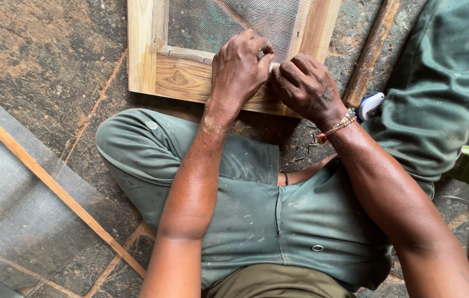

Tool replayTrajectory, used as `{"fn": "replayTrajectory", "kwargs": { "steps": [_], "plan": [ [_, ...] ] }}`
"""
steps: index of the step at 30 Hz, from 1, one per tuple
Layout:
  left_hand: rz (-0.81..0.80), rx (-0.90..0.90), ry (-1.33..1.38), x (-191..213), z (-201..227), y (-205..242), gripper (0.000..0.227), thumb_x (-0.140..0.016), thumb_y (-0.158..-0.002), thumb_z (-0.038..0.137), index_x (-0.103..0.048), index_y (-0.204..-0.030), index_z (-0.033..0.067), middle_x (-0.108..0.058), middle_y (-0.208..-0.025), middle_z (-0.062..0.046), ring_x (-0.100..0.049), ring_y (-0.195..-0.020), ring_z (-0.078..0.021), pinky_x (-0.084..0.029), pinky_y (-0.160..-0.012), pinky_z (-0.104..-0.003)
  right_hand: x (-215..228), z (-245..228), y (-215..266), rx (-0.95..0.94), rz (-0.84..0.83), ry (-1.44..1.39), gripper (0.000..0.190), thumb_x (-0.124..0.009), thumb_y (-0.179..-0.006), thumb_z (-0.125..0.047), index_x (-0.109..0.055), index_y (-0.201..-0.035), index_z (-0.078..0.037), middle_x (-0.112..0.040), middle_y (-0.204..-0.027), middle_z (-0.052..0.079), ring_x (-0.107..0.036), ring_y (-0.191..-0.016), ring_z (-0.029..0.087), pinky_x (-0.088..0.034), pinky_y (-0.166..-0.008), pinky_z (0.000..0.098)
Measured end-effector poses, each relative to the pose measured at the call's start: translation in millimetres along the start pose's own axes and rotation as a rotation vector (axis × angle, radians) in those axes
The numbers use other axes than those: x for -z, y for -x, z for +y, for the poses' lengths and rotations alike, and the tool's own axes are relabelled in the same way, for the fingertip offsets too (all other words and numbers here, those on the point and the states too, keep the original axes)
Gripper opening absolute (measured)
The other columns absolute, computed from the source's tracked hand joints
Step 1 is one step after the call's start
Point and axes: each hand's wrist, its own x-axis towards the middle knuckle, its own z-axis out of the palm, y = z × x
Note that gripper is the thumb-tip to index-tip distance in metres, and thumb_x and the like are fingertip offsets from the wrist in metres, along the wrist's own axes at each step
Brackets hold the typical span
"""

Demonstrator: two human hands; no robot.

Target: The person sits on the floor and attaches a metal mesh screen to a wooden frame. They use a hammer to drive small nails into the frame, securing the mesh in place. The person repeatedly picks up nails and hammers them along the edges of the frame.

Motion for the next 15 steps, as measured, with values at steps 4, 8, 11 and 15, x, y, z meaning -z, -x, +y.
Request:
{"fn": "replayTrajectory", "kwargs": {
  "steps": [4, 8, 11, 15],
  "plan": [
    [0.038, -0.056, -0.015, -1.4, 0.9, 1.4, 0.009, -0.08, -0.087, 0.02, -0.076, -0.089, 0.0122, -0.067, -0.084, -0.003, -0.066, -0.078, -0.0155, -0.058, -0.07, -0.034, -0.6, 0.3, 1.0, 0.006, -0.008, 0.008, 0.015, -0.077, -0.088, -0.005, -0.068, -0.1, 0.001, -0.056, -0.092, 0.006, -0.059, -0.085, 0.021, -0.054, -0.075, 0.0351],
    [-0.012, -0.03, 0.002, -6.8, -0.1, 1.3, 0.009, -0.078, -0.09, 0.017, -0.073, -0.09, 0.0093, -0.068, -0.087, -0.004, -0.067, -0.079, -0.0153, -0.058, -0.071, -0.032, -2.6, 1.6, 2.1, 0.019, -0.003, 0.042, 0.013, -0.076, -0.089, -0.002, -0.068, -0.099, 0.0, -0.056, -0.093, 0.005, -0.059, -0.087, 0.02, -0.055, -0.077, 0.0345],
    [-0.011, 0.014, 0.056, -9.7, 0.0, 4.3, 0.008, -0.075, -0.09, 0.014, -0.071, -0.092, 0.0078, -0.065, -0.085, -0.003, -0.065, -0.075, -0.0141, -0.056, -0.067, -0.033, -3.4, 1.0, 3.4, 0.026, 0.001, 0.042, 0.017, -0.075, -0.083, -0.003, -0.068, -0.098, 0.0, -0.057, -0.094, 0.006, -0.061, -0.089, 0.021, -0.056, -0.079, 0.035],
    [-0.014, 0.045, 0.075, -8.1, 3.3, 7.2, 0.007, -0.074, -0.091, 0.016, -0.07, -0.091, 0.0097, -0.059, -0.078, -0.002, -0.059, -0.071, -0.0167, -0.053, -0.07, -0.037, -3.3, 0.3, 4.4, 0.014, 0.004, 0.024, 0.017, -0.075, -0.083, -0.003, -0.068, -0.099, 0.001, -0.058, -0.096, 0.006, -0.061, -0.09, 0.021, -0.056, -0.079, 0.0348]
  ]
}}
